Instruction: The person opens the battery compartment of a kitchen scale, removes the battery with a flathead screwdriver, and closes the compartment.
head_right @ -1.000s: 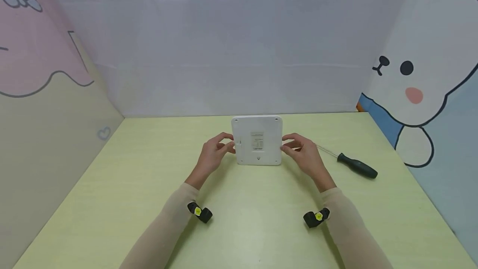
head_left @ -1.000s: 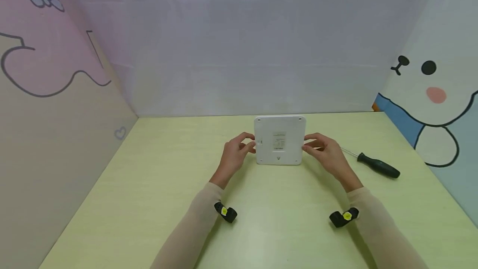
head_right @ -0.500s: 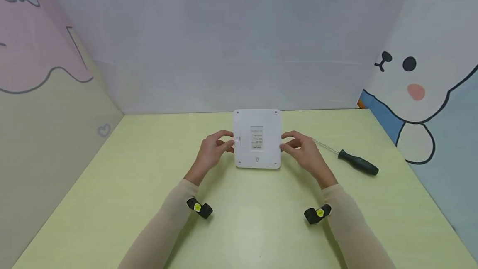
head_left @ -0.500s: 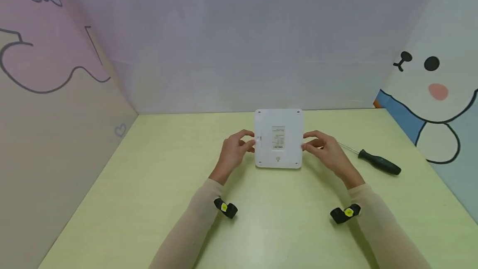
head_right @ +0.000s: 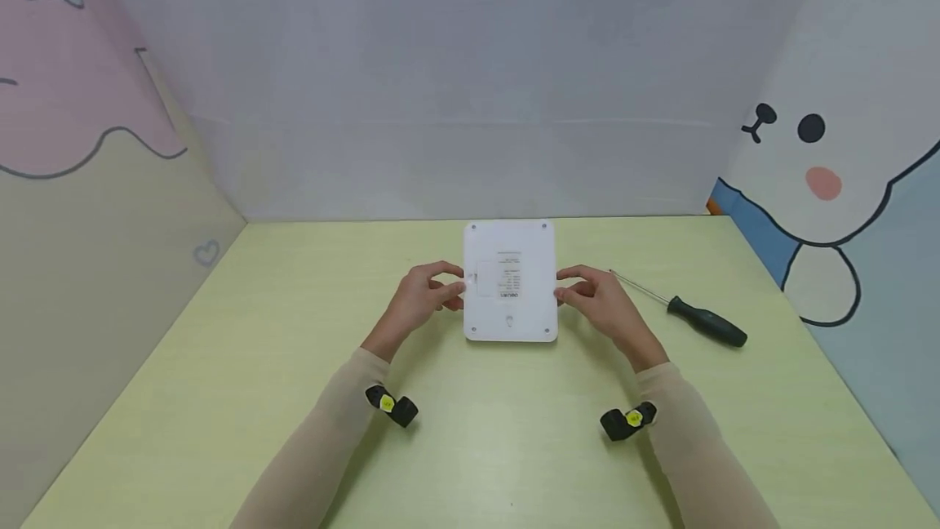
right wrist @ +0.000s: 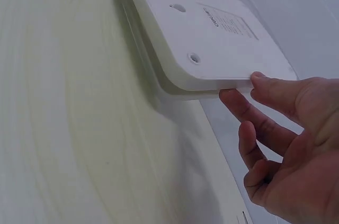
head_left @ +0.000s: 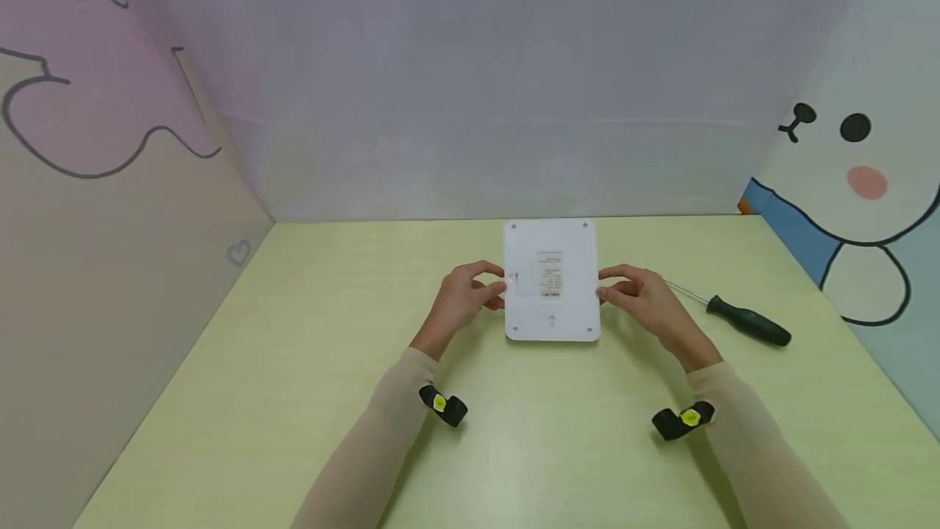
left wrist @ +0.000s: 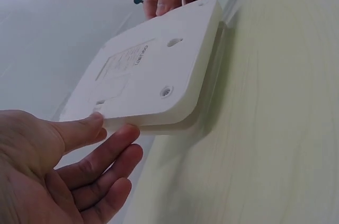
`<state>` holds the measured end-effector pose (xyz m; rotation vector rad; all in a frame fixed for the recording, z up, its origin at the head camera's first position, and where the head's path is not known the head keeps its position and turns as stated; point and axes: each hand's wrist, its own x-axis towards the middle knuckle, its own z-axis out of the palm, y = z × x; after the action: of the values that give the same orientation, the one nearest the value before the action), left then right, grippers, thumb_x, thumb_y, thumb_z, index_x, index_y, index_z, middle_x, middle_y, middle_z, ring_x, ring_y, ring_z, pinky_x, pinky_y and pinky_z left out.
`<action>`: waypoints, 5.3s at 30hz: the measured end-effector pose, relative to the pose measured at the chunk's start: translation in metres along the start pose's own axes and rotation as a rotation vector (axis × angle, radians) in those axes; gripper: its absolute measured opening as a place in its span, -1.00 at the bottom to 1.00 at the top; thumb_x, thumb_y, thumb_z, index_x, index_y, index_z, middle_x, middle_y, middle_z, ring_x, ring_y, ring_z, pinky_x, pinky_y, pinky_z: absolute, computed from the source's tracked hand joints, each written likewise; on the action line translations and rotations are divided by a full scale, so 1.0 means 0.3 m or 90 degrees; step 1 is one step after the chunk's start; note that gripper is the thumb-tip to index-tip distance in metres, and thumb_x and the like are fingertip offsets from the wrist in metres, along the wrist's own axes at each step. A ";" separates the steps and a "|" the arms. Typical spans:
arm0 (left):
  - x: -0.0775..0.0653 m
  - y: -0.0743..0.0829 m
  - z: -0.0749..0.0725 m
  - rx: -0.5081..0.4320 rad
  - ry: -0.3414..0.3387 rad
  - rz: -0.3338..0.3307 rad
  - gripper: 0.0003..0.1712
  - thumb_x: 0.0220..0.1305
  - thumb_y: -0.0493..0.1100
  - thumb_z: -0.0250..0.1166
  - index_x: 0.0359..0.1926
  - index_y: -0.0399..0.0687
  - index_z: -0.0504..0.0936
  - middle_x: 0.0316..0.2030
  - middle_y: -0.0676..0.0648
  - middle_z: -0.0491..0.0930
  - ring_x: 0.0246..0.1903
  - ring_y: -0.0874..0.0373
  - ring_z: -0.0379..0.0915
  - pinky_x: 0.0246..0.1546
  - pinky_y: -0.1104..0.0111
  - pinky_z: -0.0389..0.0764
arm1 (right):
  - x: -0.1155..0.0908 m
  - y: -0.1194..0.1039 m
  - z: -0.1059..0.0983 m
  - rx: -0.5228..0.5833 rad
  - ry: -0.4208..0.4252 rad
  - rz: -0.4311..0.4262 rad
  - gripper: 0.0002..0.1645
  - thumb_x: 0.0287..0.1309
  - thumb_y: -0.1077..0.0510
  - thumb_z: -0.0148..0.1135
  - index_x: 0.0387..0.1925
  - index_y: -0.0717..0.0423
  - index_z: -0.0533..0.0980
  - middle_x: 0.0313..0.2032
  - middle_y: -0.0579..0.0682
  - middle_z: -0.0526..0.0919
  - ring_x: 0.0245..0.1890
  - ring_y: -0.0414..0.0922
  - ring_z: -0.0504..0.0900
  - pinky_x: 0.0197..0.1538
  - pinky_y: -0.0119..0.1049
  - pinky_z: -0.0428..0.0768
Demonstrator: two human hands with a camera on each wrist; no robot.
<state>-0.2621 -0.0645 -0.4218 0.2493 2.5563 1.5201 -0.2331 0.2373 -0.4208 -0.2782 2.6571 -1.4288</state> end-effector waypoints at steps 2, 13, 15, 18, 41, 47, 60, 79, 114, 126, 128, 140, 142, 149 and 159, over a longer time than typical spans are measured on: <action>0.003 0.000 0.000 -0.015 -0.023 -0.018 -0.76 0.32 -0.10 0.31 -0.02 0.02 0.64 -0.52 -0.06 0.74 -0.40 -0.01 0.73 -0.45 0.35 0.53 | -0.005 0.001 -0.003 0.003 -0.006 0.011 -0.56 0.37 0.04 0.15 0.18 0.17 0.46 -0.12 0.16 0.74 -0.02 0.09 0.64 0.02 -0.17 0.43; 0.005 0.000 0.010 -0.048 -0.086 -0.093 -0.79 0.32 -0.13 0.30 -0.06 -0.05 0.63 -0.51 -0.10 0.74 -0.53 0.07 0.69 -0.65 0.41 0.49 | -0.011 0.014 -0.005 0.015 -0.034 0.052 -0.52 0.36 0.07 0.18 0.18 0.28 0.49 -0.19 0.13 0.76 -0.06 -0.04 0.64 0.07 -0.10 0.37; 0.003 -0.003 0.011 -0.048 -0.089 -0.098 -0.79 0.32 -0.14 0.30 -0.06 -0.07 0.65 -0.51 -0.11 0.74 -0.54 0.07 0.69 -0.65 0.42 0.49 | -0.010 0.015 0.001 0.016 -0.036 0.059 -0.52 0.35 0.07 0.18 0.17 0.30 0.50 -0.20 0.13 0.76 -0.08 -0.09 0.61 0.04 -0.14 0.36; -0.001 -0.013 0.013 -0.056 -0.094 -0.105 -0.78 0.31 -0.15 0.30 -0.06 -0.11 0.67 -0.51 -0.12 0.74 -0.56 0.09 0.69 -0.64 0.43 0.48 | -0.010 0.012 0.013 0.011 -0.039 0.069 -0.52 0.35 0.08 0.19 0.16 0.32 0.51 -0.19 0.12 0.76 -0.10 -0.16 0.57 0.00 -0.24 0.36; -0.002 -0.035 0.010 -0.064 -0.103 -0.141 -0.73 0.30 -0.14 0.31 -0.03 -0.16 0.69 -0.50 -0.11 0.75 -0.60 0.17 0.67 -0.64 0.45 0.45 | 0.009 0.023 0.034 -0.026 -0.064 0.077 -0.53 0.35 0.07 0.18 0.13 0.32 0.54 -0.01 0.19 0.69 -0.01 -0.04 0.50 -0.11 -0.32 0.39; -0.002 -0.038 0.004 -0.059 -0.119 -0.129 -0.75 0.30 -0.14 0.32 -0.05 -0.15 0.70 -0.46 -0.11 0.75 -0.59 0.16 0.67 -0.63 0.44 0.48 | 0.007 0.025 0.034 -0.023 -0.071 0.081 -0.50 0.36 0.04 0.16 0.15 0.32 0.53 0.06 0.22 0.65 0.11 0.05 0.50 -0.05 -0.31 0.41; 0.032 -0.027 -0.014 0.002 -0.085 -0.098 -0.85 0.13 -0.15 0.46 -0.32 -0.08 0.66 -0.44 -0.06 0.69 -0.48 0.12 0.62 -0.54 0.39 0.56 | -0.013 -0.018 0.019 -0.054 -0.060 0.085 -0.55 0.28 -0.01 0.24 0.02 0.26 0.56 -0.25 0.07 0.76 -0.23 -0.10 0.53 -0.22 -0.31 0.39; 0.283 -0.033 -0.040 0.144 -0.015 0.017 -0.77 0.44 -0.16 0.09 -0.10 -0.10 0.65 -0.11 -0.06 0.62 -0.09 0.06 0.49 -0.10 0.23 0.53 | -0.176 -0.101 0.061 -0.067 -0.071 0.091 -0.72 0.20 0.00 0.32 -0.30 0.16 0.56 -0.45 -0.03 0.74 -0.36 -0.11 0.52 -0.29 -0.32 0.38; 0.289 -0.054 -0.099 0.110 -0.186 0.026 -0.77 0.39 -0.25 0.17 -0.09 0.02 0.73 -0.05 0.01 0.65 -0.02 0.10 0.43 0.01 0.27 0.43 | -0.179 -0.099 0.119 -0.131 0.003 0.144 -0.69 0.19 0.03 0.33 -0.23 0.21 0.54 -0.39 -0.02 0.70 -0.44 -0.15 0.53 -0.41 -0.33 0.42; 0.248 -0.095 -0.148 0.125 -0.234 0.053 -0.63 0.38 -0.29 0.16 0.12 0.08 0.66 0.02 -0.01 0.64 0.06 0.09 0.43 0.06 0.27 0.43 | -0.158 -0.075 0.116 -0.135 0.017 0.137 -0.30 0.14 -0.08 0.36 0.13 0.30 0.38 -0.17 0.10 0.65 -0.19 -0.02 0.58 -0.26 -0.31 0.46; 0.243 -0.101 -0.153 0.121 -0.234 0.061 -0.62 0.37 -0.30 0.16 0.14 0.07 0.65 0.01 -0.02 0.65 0.03 0.09 0.44 0.02 0.29 0.44 | -0.152 -0.071 0.117 -0.133 0.016 0.136 -0.23 0.12 -0.11 0.36 0.18 0.30 0.34 -0.13 0.11 0.64 -0.15 0.00 0.58 -0.23 -0.30 0.47; 0.209 -0.128 -0.180 0.102 -0.256 0.075 -0.59 0.31 -0.24 0.29 0.17 0.10 0.62 -0.07 -0.02 0.66 -0.07 0.08 0.49 -0.09 0.33 0.45 | -0.113 -0.044 0.099 -0.165 -0.011 0.097 -0.04 0.09 -0.14 0.39 0.33 0.36 0.25 -0.07 0.17 0.62 -0.11 0.04 0.58 -0.22 -0.29 0.48; 0.201 -0.128 -0.181 0.101 -0.258 0.077 -0.58 0.30 -0.24 0.30 0.18 0.07 0.61 -0.07 -0.03 0.66 -0.08 0.08 0.50 -0.10 0.33 0.45 | -0.108 -0.041 0.094 -0.163 -0.019 0.084 -0.04 0.11 -0.11 0.39 0.33 0.39 0.24 -0.08 0.17 0.61 -0.13 0.03 0.58 -0.22 -0.29 0.48; 0.173 -0.133 -0.179 0.105 -0.254 0.089 -0.55 0.29 -0.24 0.31 0.20 0.00 0.57 -0.06 -0.06 0.63 -0.14 0.09 0.52 -0.12 0.35 0.48 | -0.086 -0.031 0.062 -0.152 -0.062 0.052 -0.10 0.20 -0.02 0.33 0.36 0.43 0.20 -0.10 0.18 0.60 -0.17 0.02 0.56 -0.24 -0.28 0.47; 0.143 -0.138 -0.169 0.093 -0.249 0.090 -0.48 0.24 -0.25 0.35 0.23 -0.09 0.50 -0.07 -0.08 0.60 -0.13 0.08 0.54 -0.08 0.33 0.52 | -0.061 -0.022 0.025 -0.143 -0.076 0.019 -0.30 0.26 0.11 0.27 0.33 0.36 0.30 -0.09 0.22 0.60 -0.18 0.01 0.58 -0.25 -0.27 0.48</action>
<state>-0.3174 -0.1177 -0.4363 0.6862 2.3727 1.1822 -0.2130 0.2314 -0.4191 -0.3309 2.7112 -1.0695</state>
